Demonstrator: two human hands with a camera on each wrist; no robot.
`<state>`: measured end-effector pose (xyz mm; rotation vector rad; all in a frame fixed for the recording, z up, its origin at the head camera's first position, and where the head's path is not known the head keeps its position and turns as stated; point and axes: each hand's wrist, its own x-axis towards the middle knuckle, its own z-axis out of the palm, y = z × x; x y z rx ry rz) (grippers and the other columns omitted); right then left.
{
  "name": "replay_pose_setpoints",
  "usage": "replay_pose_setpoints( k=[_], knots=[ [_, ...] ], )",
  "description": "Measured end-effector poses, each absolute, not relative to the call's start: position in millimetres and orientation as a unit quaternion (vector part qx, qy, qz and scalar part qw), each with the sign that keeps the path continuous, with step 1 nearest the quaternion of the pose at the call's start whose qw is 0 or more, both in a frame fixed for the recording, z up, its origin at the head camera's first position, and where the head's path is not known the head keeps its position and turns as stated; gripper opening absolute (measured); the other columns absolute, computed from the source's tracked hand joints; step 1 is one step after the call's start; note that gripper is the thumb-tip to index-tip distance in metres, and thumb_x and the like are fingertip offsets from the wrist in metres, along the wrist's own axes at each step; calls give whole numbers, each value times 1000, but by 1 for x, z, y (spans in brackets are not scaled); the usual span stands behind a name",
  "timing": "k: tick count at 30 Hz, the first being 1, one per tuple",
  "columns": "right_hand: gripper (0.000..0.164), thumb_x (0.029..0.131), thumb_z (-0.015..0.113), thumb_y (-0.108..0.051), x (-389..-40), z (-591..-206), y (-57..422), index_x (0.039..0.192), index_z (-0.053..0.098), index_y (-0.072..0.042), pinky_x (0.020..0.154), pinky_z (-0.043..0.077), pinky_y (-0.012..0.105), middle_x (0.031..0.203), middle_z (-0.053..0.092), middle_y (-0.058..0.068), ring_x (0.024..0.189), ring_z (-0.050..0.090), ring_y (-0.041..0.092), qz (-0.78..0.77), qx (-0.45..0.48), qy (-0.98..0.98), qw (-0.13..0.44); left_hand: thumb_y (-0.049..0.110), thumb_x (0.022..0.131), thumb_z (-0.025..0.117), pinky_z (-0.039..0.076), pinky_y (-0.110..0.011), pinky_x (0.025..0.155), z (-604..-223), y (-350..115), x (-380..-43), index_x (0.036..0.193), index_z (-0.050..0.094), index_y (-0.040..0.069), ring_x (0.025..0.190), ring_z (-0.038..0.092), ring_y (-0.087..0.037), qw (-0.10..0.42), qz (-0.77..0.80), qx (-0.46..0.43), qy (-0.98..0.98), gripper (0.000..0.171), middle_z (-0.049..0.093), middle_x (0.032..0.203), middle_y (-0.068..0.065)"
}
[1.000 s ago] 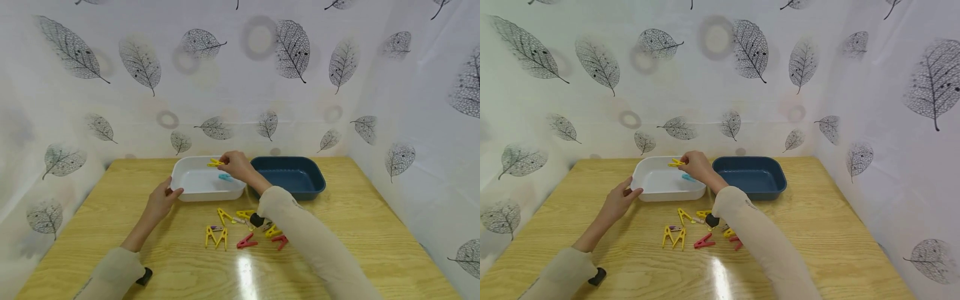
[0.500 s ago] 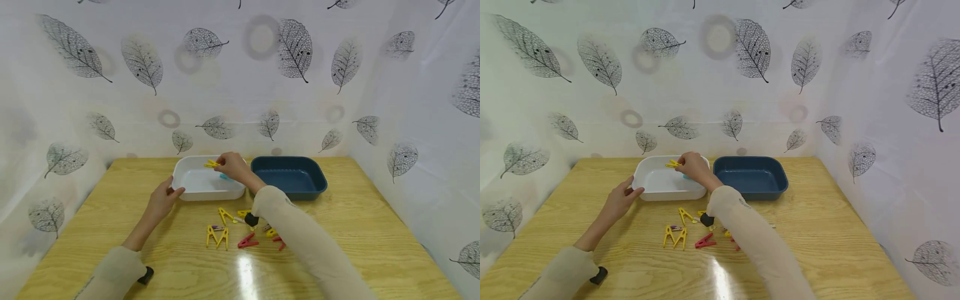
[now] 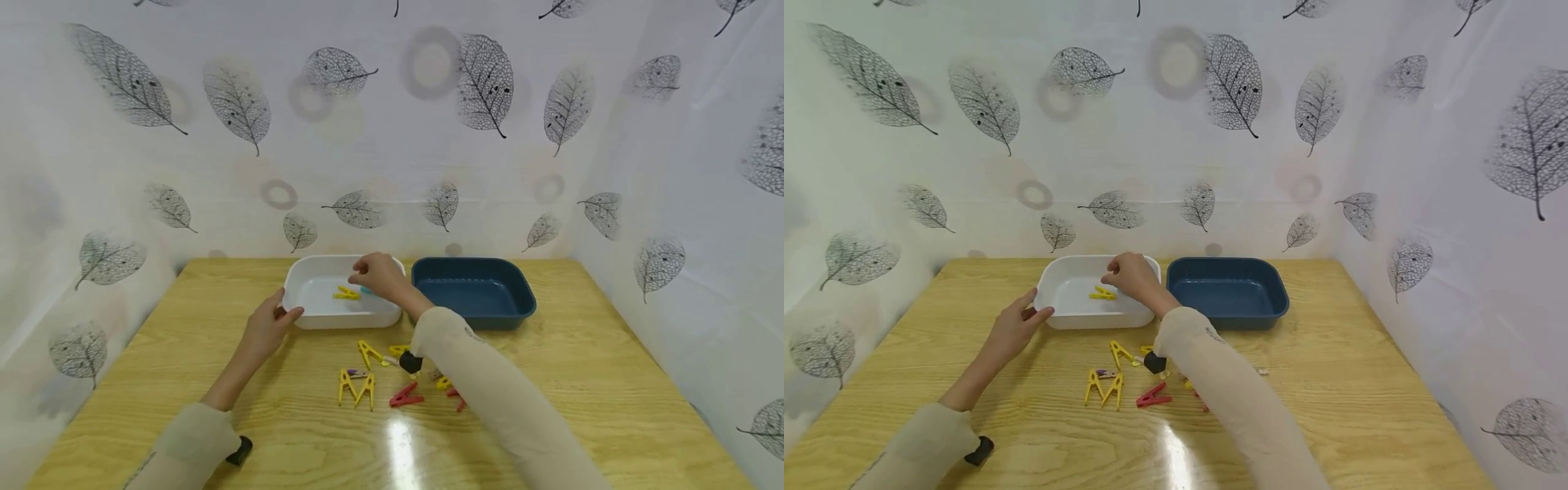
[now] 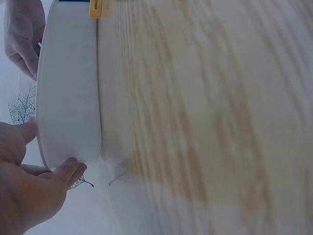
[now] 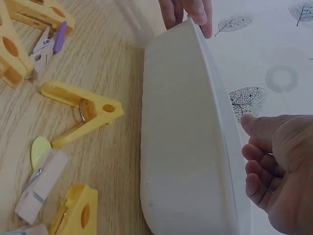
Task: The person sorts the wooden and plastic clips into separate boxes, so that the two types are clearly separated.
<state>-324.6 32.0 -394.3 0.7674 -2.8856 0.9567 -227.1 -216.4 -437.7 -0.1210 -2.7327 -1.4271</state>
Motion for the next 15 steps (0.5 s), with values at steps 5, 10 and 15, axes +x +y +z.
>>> replay_pose_setpoints(
  k=[5,10,15],
  knots=[
    [33,99,73,-23,-318,-392,41,123,73,1,84,60,33,112,74,12,100,69,23,312,258,-914,3,19,108,59,51,-50,105,-437,-216,-227,159,23,-9,138,45,-50,28,-459,-41,-887,69,31,158,-36],
    [34,102,69,-22,-307,-386,57,127,71,1,82,59,34,113,73,11,100,67,23,329,268,-906,-12,20,108,59,51,-51,105,-435,-215,-226,158,23,-10,137,46,-49,30,-453,-41,-890,69,33,157,-36],
    [33,102,69,-23,-296,-378,78,127,71,-2,77,58,33,111,72,8,96,66,20,343,278,-897,-8,20,107,60,50,-52,106,-434,-214,-225,160,24,-7,138,45,-49,29,-451,-40,-891,69,33,157,-35]
  ],
)
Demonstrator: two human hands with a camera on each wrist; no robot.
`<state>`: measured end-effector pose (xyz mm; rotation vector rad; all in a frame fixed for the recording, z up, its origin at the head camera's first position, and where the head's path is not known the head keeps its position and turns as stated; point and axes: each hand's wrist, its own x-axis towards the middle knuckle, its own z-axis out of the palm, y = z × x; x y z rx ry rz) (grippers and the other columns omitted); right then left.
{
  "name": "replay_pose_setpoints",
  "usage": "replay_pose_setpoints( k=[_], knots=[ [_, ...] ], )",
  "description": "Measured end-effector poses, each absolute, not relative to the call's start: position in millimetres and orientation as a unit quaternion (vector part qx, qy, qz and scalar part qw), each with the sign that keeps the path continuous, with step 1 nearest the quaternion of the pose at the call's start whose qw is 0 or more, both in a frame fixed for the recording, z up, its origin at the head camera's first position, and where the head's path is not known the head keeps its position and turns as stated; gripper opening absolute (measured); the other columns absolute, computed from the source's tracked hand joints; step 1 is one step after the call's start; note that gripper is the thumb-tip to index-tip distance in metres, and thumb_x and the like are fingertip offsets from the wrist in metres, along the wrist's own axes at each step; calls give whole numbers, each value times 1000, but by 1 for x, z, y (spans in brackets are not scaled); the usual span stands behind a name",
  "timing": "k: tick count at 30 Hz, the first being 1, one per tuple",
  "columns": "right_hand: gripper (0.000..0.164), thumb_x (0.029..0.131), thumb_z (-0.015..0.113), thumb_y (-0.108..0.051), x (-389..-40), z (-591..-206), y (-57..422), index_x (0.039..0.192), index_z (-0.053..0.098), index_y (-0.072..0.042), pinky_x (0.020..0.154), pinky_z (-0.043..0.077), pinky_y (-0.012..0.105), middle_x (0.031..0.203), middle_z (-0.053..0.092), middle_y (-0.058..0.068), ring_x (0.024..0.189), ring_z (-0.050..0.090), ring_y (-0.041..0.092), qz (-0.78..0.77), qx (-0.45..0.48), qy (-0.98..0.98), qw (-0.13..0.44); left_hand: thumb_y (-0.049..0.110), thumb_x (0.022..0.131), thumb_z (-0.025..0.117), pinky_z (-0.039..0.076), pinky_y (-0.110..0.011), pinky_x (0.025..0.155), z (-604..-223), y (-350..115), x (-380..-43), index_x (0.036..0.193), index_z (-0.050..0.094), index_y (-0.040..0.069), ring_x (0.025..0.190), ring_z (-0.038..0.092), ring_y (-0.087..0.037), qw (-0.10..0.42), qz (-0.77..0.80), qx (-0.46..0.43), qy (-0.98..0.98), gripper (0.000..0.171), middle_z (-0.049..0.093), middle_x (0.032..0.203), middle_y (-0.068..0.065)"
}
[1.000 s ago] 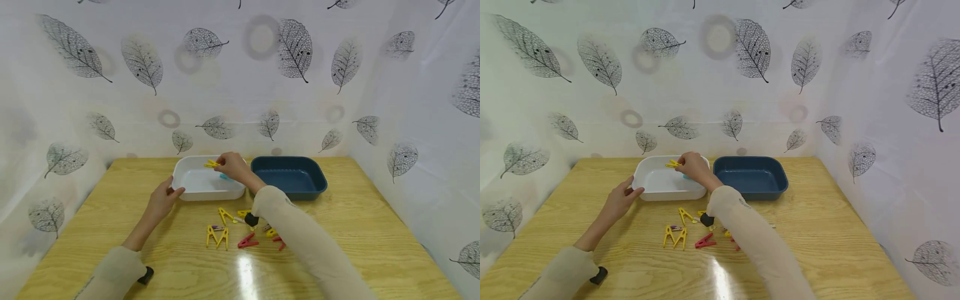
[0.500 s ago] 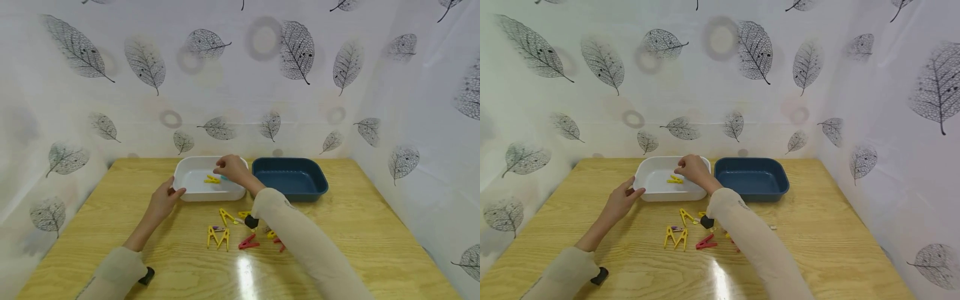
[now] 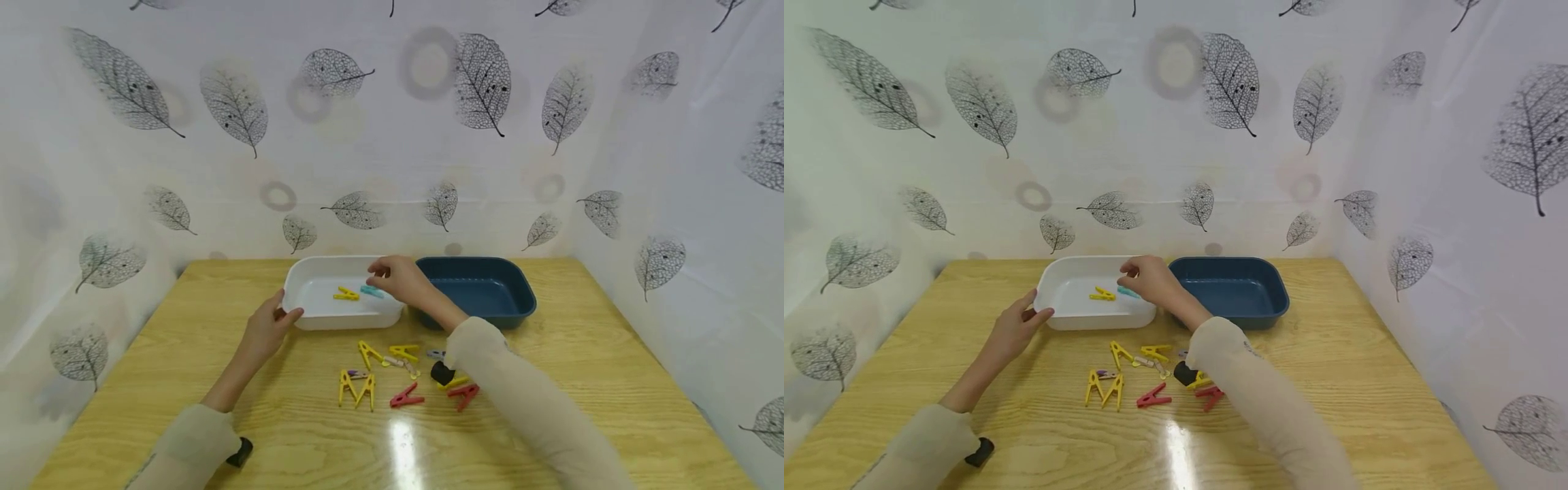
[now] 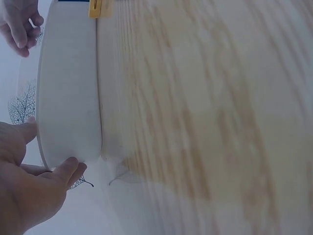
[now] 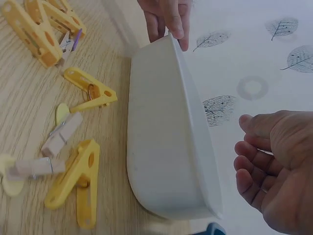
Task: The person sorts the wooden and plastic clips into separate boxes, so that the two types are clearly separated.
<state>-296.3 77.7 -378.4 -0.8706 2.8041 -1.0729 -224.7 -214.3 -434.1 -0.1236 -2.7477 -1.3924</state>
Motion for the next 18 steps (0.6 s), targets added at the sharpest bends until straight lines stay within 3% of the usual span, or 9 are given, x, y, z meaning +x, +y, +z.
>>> replay_pose_setpoints(
  k=[11,18],
  knots=[
    [28,100,71,-21,-272,-373,109,123,74,-4,68,55,29,100,72,3,83,63,14,-336,-304,891,-21,22,107,60,50,-52,106,-433,-215,-223,159,26,-7,137,47,-49,31,-450,-44,-891,69,36,155,-36],
    [27,99,72,-20,-251,-373,125,121,74,-4,72,57,30,98,71,2,86,65,19,-355,-310,882,-12,23,108,59,50,-51,106,-433,-215,-223,159,23,-8,138,45,-49,26,-453,-38,-891,70,34,157,-36]
  ],
)
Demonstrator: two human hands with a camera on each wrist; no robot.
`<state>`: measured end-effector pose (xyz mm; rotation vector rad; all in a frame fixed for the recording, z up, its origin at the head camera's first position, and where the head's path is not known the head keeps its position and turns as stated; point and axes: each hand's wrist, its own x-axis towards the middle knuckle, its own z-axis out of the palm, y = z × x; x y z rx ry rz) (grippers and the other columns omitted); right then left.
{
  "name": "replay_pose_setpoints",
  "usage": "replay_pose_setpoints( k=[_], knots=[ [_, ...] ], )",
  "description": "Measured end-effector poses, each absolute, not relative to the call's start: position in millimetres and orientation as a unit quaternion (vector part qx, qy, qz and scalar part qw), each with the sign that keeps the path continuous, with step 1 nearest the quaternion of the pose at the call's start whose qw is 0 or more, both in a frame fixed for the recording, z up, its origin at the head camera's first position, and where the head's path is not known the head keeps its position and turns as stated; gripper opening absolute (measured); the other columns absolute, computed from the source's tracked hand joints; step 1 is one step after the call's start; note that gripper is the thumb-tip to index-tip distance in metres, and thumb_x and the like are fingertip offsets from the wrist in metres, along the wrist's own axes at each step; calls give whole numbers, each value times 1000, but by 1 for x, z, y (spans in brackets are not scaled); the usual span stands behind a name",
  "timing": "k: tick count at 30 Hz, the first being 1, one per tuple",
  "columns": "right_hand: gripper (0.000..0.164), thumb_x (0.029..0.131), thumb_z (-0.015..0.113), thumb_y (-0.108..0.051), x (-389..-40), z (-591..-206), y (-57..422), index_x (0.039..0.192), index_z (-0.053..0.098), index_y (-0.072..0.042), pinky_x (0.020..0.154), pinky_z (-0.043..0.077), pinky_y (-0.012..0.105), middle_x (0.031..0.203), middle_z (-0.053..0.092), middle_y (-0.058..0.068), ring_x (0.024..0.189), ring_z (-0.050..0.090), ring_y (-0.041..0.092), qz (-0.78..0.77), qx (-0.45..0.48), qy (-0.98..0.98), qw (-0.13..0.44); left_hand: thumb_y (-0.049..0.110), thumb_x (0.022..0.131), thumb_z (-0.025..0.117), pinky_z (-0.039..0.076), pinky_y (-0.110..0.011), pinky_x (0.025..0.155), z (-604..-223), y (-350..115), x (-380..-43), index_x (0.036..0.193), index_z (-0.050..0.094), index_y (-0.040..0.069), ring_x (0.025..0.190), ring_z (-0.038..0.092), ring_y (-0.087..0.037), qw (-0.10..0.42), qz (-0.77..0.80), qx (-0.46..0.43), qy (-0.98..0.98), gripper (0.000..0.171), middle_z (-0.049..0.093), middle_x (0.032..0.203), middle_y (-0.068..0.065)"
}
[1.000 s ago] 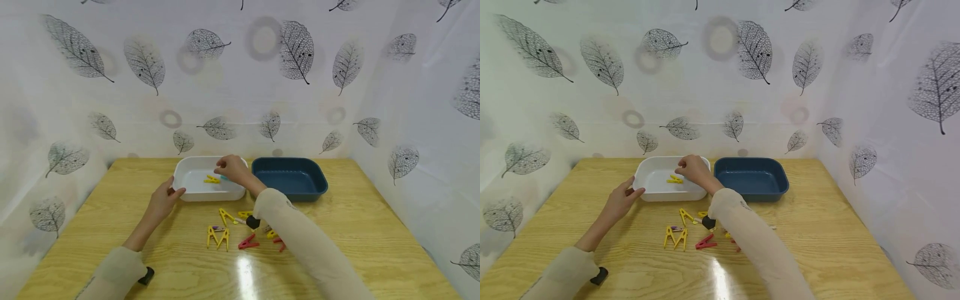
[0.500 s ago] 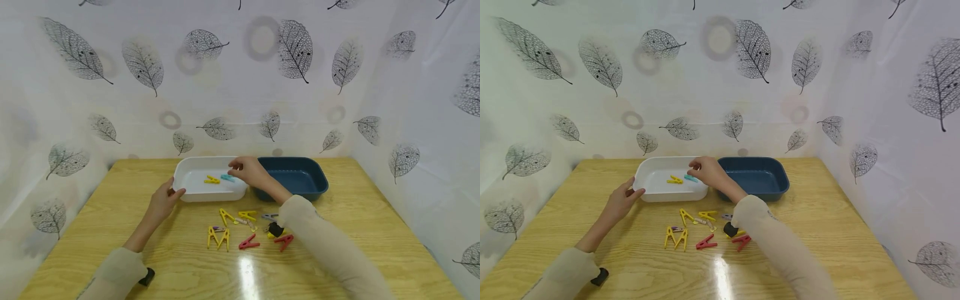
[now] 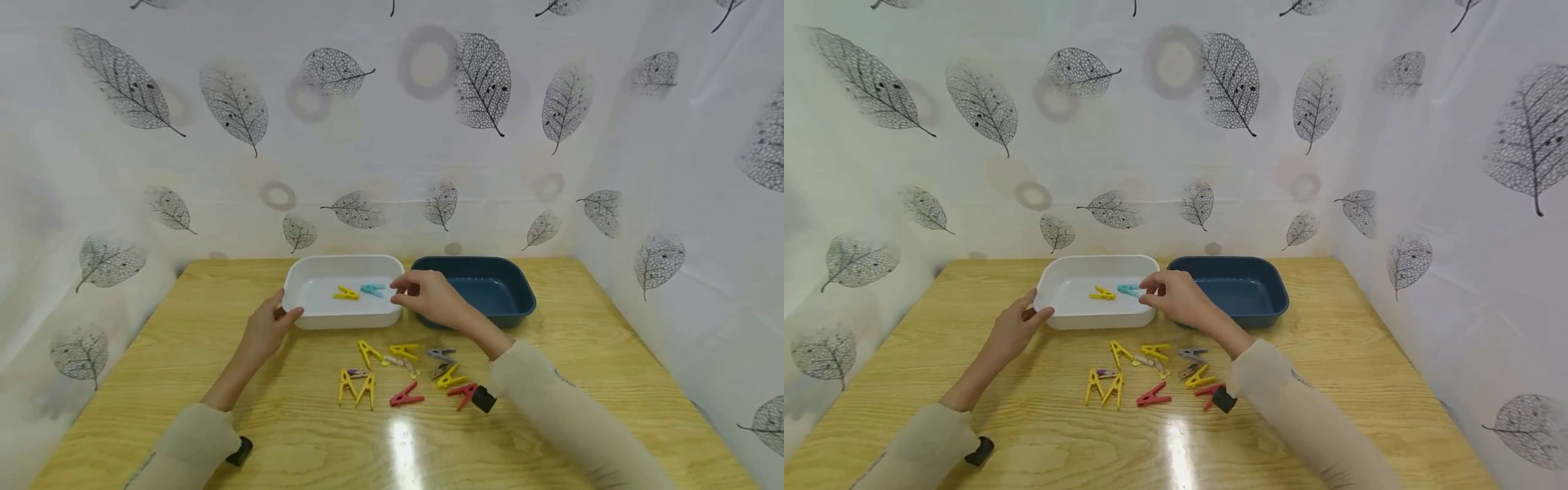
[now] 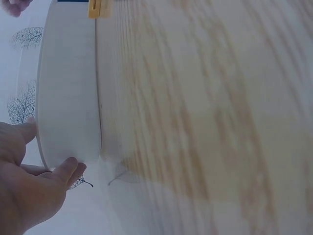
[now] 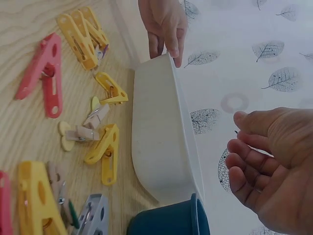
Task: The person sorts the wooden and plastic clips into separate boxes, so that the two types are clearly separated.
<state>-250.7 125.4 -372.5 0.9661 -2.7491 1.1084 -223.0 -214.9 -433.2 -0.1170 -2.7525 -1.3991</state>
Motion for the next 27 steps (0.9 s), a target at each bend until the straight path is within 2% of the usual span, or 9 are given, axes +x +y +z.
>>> replay_pose_setpoints(
  k=[8,15,22,27],
  knots=[
    [22,96,76,-15,-231,-375,146,115,76,-4,72,58,30,95,72,-1,83,65,13,359,304,-882,29,22,108,59,49,-51,107,-434,-214,-224,159,23,-9,139,44,-49,26,-449,-37,-893,70,32,157,-36],
    [22,96,76,-16,-215,-379,164,116,76,-6,70,58,27,97,72,-3,83,64,11,368,299,-880,8,21,108,59,47,-53,109,-431,-214,-223,158,23,-10,140,43,-49,22,-448,-30,-893,70,31,158,-36],
    [20,95,76,-13,-200,-388,184,115,76,-7,64,54,24,96,72,-4,77,61,10,373,300,-878,-5,23,107,60,49,-53,108,-432,-214,-223,159,23,-8,139,44,-49,24,-446,-30,-894,71,33,158,-35],
    [19,96,76,-15,-192,-395,198,113,76,-7,65,54,23,97,73,-3,78,61,9,374,295,-879,-10,24,107,60,49,-54,108,-432,-215,-223,160,24,-7,139,44,-49,23,-447,-34,-893,71,34,157,-35]
  ],
)
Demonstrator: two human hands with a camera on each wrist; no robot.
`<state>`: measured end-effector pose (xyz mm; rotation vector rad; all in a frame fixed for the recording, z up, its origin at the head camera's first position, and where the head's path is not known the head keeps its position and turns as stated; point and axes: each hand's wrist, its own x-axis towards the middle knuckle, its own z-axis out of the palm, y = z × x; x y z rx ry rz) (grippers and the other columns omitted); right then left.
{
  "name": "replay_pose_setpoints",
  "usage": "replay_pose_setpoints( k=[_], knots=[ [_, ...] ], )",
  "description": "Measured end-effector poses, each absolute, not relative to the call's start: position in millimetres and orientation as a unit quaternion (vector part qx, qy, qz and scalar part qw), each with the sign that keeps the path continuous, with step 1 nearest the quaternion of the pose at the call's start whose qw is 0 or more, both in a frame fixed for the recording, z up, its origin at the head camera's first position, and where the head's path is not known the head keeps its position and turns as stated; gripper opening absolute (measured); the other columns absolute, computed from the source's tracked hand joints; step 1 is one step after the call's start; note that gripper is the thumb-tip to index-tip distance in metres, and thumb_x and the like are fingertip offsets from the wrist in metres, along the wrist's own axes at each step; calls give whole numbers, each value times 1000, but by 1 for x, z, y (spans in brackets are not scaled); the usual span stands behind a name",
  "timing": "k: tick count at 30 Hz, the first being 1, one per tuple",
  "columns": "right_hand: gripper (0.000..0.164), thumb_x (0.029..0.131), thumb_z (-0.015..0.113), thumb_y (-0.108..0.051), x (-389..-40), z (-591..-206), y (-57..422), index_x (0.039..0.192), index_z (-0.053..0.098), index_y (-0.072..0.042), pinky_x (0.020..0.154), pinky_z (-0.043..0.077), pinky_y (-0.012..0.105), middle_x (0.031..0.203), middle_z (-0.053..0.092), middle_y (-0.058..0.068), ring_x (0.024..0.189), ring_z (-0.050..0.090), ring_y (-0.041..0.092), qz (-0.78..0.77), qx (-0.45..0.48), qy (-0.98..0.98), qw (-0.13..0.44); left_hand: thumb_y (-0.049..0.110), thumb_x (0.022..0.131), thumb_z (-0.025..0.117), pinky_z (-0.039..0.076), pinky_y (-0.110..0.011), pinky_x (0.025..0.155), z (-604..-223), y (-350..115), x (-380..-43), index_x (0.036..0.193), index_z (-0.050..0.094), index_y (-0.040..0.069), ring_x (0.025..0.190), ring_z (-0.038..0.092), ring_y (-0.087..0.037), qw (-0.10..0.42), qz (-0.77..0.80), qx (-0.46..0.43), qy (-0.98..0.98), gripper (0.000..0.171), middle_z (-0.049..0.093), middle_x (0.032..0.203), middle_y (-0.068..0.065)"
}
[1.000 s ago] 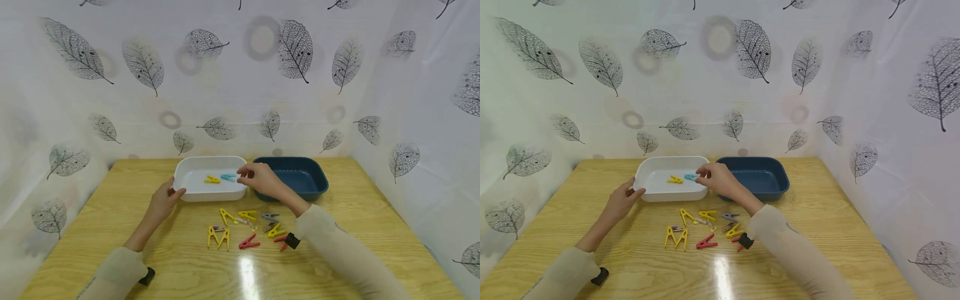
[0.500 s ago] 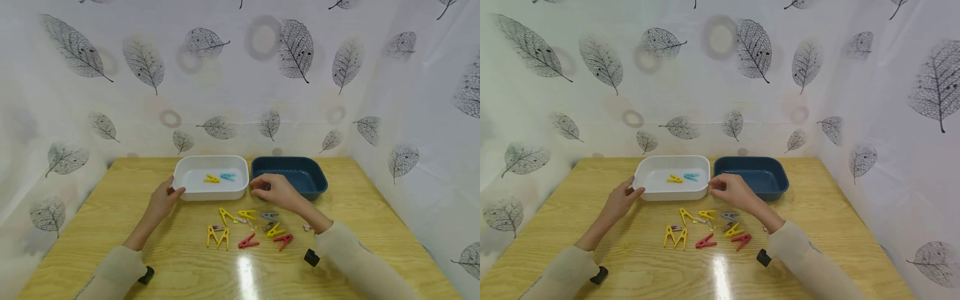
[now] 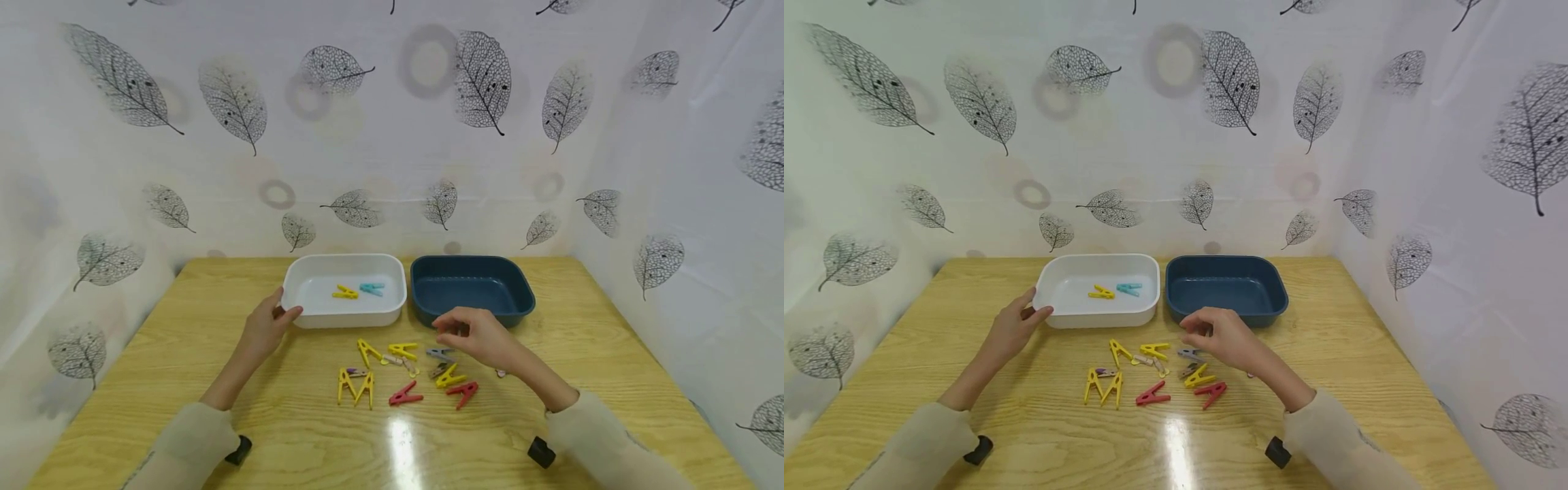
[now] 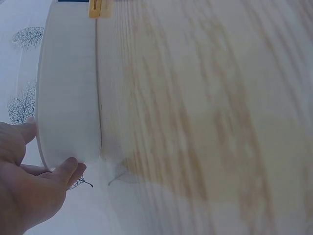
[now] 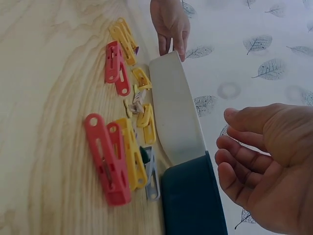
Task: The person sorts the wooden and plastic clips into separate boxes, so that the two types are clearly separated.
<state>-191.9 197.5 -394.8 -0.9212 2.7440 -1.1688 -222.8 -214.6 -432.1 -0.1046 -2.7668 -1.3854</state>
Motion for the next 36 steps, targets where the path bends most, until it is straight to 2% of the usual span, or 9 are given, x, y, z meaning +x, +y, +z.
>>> replay_pose_setpoints(
  k=[6,12,19,31,36],
  knots=[
    [18,97,75,-16,-183,-402,211,111,76,-6,69,57,25,100,73,-2,82,62,8,-366,-291,884,5,24,107,59,48,-54,109,-432,-214,-223,160,23,-8,140,43,-49,19,-449,-34,-893,71,33,157,-35],
    [18,96,76,-15,-173,-406,221,110,75,-3,67,57,25,98,72,-3,80,61,6,-368,-279,887,12,23,108,59,48,-53,109,-431,-214,-222,159,24,-8,140,43,-49,21,-449,-38,-893,70,34,157,-35],
    [22,96,76,-18,-166,-410,229,112,76,-3,68,57,25,98,73,-3,80,61,6,-369,-264,891,27,21,107,59,54,-49,103,-431,-215,-223,158,22,-10,138,47,-46,17,-460,-31,-887,71,34,157,-35],
    [22,95,76,-13,-158,-419,243,112,75,2,66,58,27,98,74,4,79,62,5,-374,-256,891,28,22,108,59,51,-51,106,-431,-214,-223,158,22,-11,139,45,-46,17,-461,-30,-887,71,32,158,-34],
    [26,96,75,-17,-152,-420,251,115,74,0,67,58,26,101,73,5,81,62,6,-378,-239,893,45,21,107,59,49,-51,108,-431,-214,-223,159,22,-10,140,44,-47,17,-462,-31,-886,71,32,158,-35]
  ],
)
